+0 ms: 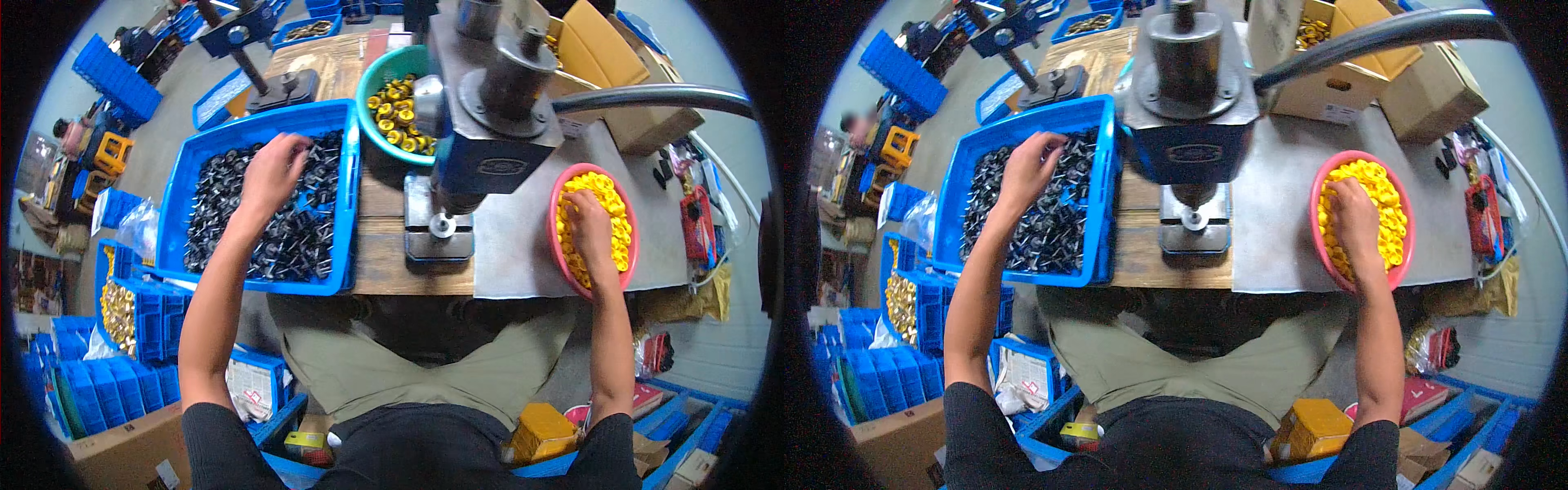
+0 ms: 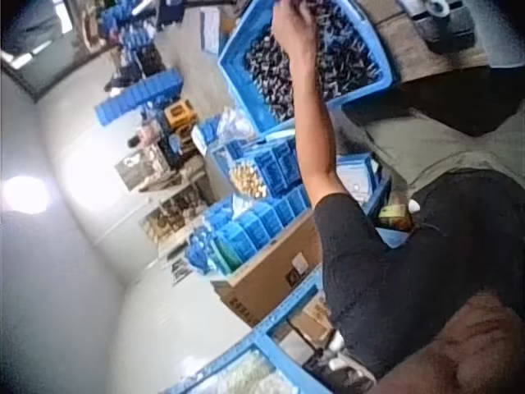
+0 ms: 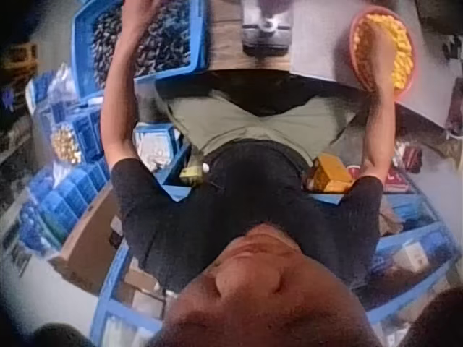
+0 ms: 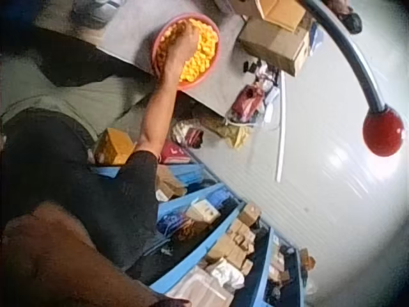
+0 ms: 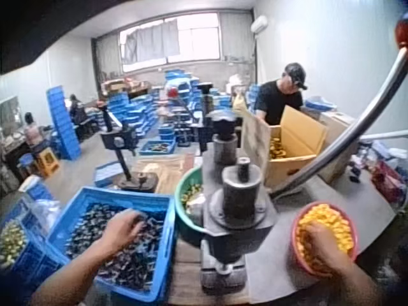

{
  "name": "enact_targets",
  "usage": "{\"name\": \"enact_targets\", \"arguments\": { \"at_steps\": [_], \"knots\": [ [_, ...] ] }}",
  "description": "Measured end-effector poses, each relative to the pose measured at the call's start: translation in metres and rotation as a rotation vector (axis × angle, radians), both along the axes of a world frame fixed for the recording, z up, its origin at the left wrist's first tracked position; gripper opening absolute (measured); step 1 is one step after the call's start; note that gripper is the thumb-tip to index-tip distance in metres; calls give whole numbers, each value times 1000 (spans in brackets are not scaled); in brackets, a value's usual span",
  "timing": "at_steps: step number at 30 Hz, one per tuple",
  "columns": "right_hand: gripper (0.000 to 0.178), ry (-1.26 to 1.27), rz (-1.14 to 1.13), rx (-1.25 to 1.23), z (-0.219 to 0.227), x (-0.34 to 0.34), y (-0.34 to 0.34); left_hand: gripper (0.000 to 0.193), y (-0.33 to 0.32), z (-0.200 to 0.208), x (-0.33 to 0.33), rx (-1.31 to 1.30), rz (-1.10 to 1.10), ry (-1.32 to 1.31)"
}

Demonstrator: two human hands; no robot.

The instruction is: The person assembles small metal pins and yellow plastic caps by hand, pressing them together using a manual press machine.

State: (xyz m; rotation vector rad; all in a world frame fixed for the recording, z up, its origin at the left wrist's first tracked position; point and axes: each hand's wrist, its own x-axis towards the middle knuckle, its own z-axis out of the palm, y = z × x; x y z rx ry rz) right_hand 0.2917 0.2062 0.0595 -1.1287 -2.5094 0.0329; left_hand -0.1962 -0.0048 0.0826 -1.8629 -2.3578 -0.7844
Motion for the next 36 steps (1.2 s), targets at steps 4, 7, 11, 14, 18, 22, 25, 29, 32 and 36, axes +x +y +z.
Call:
{"name": "enact_targets", "arguments": {
  "at_steps": [4, 7, 11, 14, 18, 22, 25, 29, 32, 36],
  "knots": [
    [11, -9, 7, 6, -6, -8, 4, 17, -92, -26, -47, -204, 211, 14],
    [10, 25, 45, 7, -4, -7, 4, 20, -111, -44, -48, -327, 151, -77],
    [9, 190, 19, -29, 0, -3, -8, 25, -96, -61, -38, -312, 5, -30],
    [14, 289, 29, -86, 13, -10, -38, 21, -78, -63, -35, -353, 66, 10],
    [19, 404, 74, -215, 14, -18, -84, 16, -61, -64, -35, -480, 145, -48],
    [18, 541, 97, -389, 0, -26, -119, 16, -56, -75, -46, -483, 88, -86],
    [17, 529, 126, -417, -5, -35, -133, 16, -61, -67, -47, -443, 81, -112],
    [17, 500, 142, -449, -1, -57, -141, 16, -71, -32, -18, -174, 150, -17],
    [18, 534, 180, -480, -9, -89, -138, 13, -68, -14, 16, 69, 73, -139],
    [18, 589, 208, -404, -37, -140, -121, 9, -45, 5, 98, 145, 41, -469]
  ]
}}
